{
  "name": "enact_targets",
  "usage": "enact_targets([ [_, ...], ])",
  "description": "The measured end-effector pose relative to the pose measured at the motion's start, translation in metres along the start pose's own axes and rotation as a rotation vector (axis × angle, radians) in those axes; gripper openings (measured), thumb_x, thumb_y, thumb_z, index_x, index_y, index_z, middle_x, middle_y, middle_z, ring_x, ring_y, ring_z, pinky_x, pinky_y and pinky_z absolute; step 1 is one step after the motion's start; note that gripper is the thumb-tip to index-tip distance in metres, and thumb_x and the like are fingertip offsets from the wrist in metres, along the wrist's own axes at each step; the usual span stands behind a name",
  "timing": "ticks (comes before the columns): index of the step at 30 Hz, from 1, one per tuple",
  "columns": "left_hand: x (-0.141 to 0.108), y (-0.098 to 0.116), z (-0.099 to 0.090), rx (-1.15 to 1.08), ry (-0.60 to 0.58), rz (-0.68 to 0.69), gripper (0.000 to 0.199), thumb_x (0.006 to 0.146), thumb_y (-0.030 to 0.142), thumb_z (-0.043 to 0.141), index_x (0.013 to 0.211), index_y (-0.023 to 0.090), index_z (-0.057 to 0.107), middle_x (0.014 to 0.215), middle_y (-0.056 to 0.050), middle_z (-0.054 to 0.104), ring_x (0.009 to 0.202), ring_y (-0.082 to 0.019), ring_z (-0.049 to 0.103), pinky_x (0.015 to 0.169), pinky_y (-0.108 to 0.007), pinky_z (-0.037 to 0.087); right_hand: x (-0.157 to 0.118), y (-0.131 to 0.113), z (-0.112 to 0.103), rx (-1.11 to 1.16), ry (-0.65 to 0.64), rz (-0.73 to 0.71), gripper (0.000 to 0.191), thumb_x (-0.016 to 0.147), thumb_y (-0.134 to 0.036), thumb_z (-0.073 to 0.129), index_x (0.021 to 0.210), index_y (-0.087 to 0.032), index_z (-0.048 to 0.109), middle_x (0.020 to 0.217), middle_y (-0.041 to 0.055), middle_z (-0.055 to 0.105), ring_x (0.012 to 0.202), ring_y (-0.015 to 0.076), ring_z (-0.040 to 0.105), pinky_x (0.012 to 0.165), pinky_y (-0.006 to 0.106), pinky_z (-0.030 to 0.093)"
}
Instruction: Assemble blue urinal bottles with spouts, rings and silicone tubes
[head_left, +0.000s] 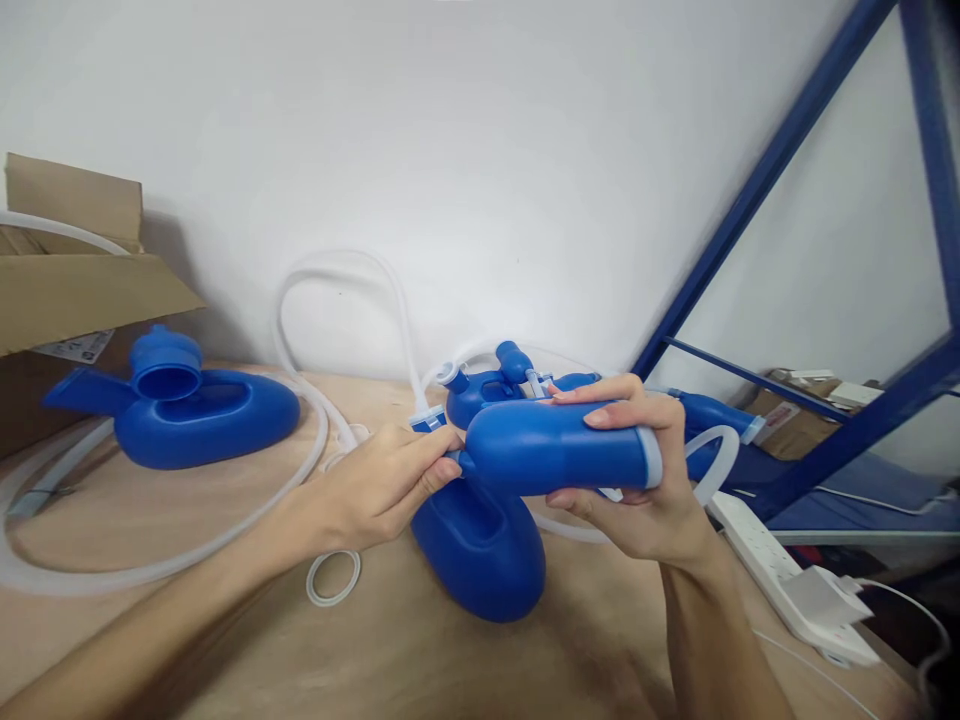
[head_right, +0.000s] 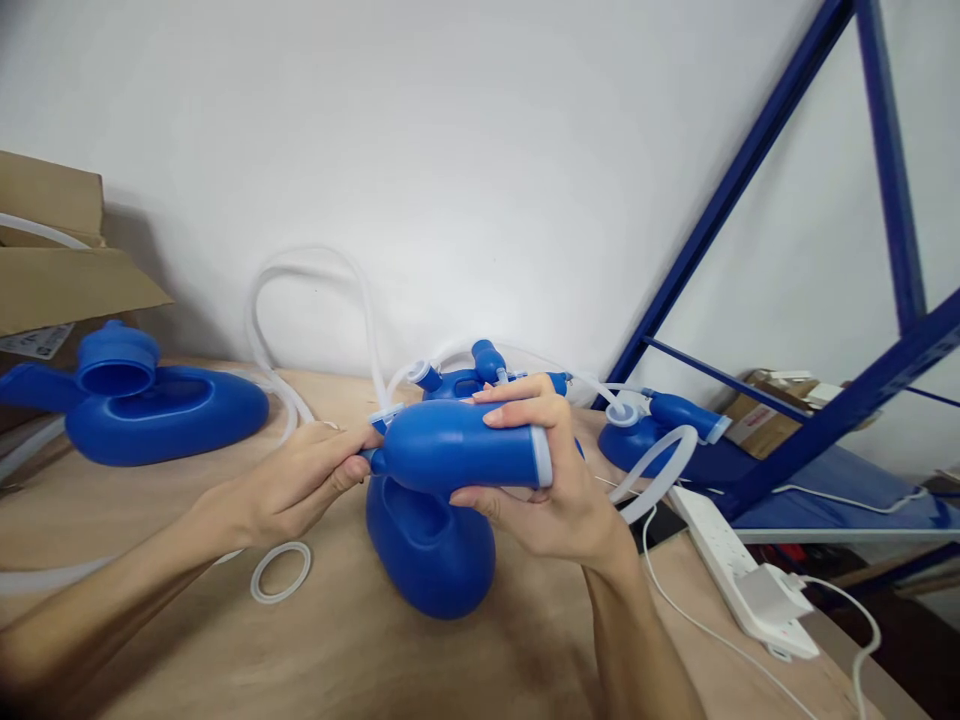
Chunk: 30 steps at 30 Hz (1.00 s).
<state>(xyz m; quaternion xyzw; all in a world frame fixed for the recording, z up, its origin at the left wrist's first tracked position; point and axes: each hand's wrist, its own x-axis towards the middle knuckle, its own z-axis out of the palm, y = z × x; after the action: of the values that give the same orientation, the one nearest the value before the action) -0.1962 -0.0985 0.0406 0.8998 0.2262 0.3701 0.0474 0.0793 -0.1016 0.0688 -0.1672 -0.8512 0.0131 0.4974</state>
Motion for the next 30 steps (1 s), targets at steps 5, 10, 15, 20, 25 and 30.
enact_targets([
  [5, 0.006, 0.006, -0.003, 0.042, 0.154, -0.033, 0.03, 0.112, 0.032, 0.032, 0.108, 0.018, 0.058, 0.088, -0.003, 0.067, 0.076, -0.017, 0.063, 0.068, -0.028, 0.049, 0.01, 0.002, -0.002, 0.06, 0.068, 0.098, 0.06, 0.077, -0.032, 0.092, 0.124, -0.033, 0.054, 0.121, 0.0062, 0.064, 0.114, 0.0303, 0.067, 0.101, 0.053, 0.057],
  [10, 0.003, 0.023, 0.002, 0.34, 0.612, 0.001, 0.012, 0.102, 0.022, 0.056, 0.11, 0.018, 0.064, 0.107, -0.011, 0.066, 0.1, -0.024, 0.062, 0.087, -0.038, 0.05, 0.017, 0.009, -0.002, 0.016, 0.356, 0.165, 0.057, 0.073, -0.03, 0.093, 0.116, -0.029, 0.056, 0.119, 0.0057, 0.066, 0.118, 0.0288, 0.064, 0.108, 0.051, 0.052],
  [15, 0.002, 0.019, 0.009, -0.298, 0.254, -0.5, 0.044, 0.11, 0.048, 0.033, 0.112, 0.019, 0.067, 0.097, -0.008, 0.069, 0.086, -0.021, 0.065, 0.075, -0.036, 0.054, 0.013, 0.023, 0.012, 0.131, 0.379, 0.196, 0.056, 0.077, -0.039, 0.09, 0.118, -0.03, 0.053, 0.119, 0.0059, 0.067, 0.118, 0.0275, 0.065, 0.104, 0.05, 0.055],
  [20, 0.005, 0.009, 0.014, -0.766, 0.199, -0.477, 0.057, 0.105, 0.063, 0.038, 0.128, 0.017, 0.061, 0.118, -0.014, 0.068, 0.096, -0.024, 0.068, 0.076, -0.037, 0.06, 0.013, 0.024, 0.021, 0.158, 0.353, 0.239, 0.053, 0.079, -0.042, 0.087, 0.117, -0.031, 0.051, 0.118, 0.0055, 0.067, 0.119, 0.0271, 0.065, 0.107, 0.051, 0.054],
  [25, 0.009, 0.014, 0.014, -0.82, 0.264, -0.56, 0.059, 0.1, 0.071, 0.039, 0.096, 0.017, 0.061, 0.086, -0.006, 0.064, 0.073, -0.02, 0.067, 0.052, -0.028, 0.054, 0.013, 0.025, 0.023, 0.173, 0.328, 0.218, 0.054, 0.079, -0.044, 0.087, 0.117, -0.031, 0.05, 0.119, 0.0049, 0.066, 0.12, 0.027, 0.065, 0.106, 0.05, 0.054],
  [30, 0.009, 0.015, 0.009, -0.739, 0.184, -0.598, 0.054, 0.104, 0.063, 0.039, 0.073, 0.019, 0.048, 0.065, 0.001, 0.054, 0.057, -0.013, 0.058, 0.054, -0.026, 0.049, 0.008, 0.03, 0.022, 0.136, 0.294, 0.197, 0.057, 0.077, -0.043, 0.089, 0.118, -0.031, 0.05, 0.123, 0.0058, 0.065, 0.122, 0.0288, 0.064, 0.108, 0.054, 0.052],
])
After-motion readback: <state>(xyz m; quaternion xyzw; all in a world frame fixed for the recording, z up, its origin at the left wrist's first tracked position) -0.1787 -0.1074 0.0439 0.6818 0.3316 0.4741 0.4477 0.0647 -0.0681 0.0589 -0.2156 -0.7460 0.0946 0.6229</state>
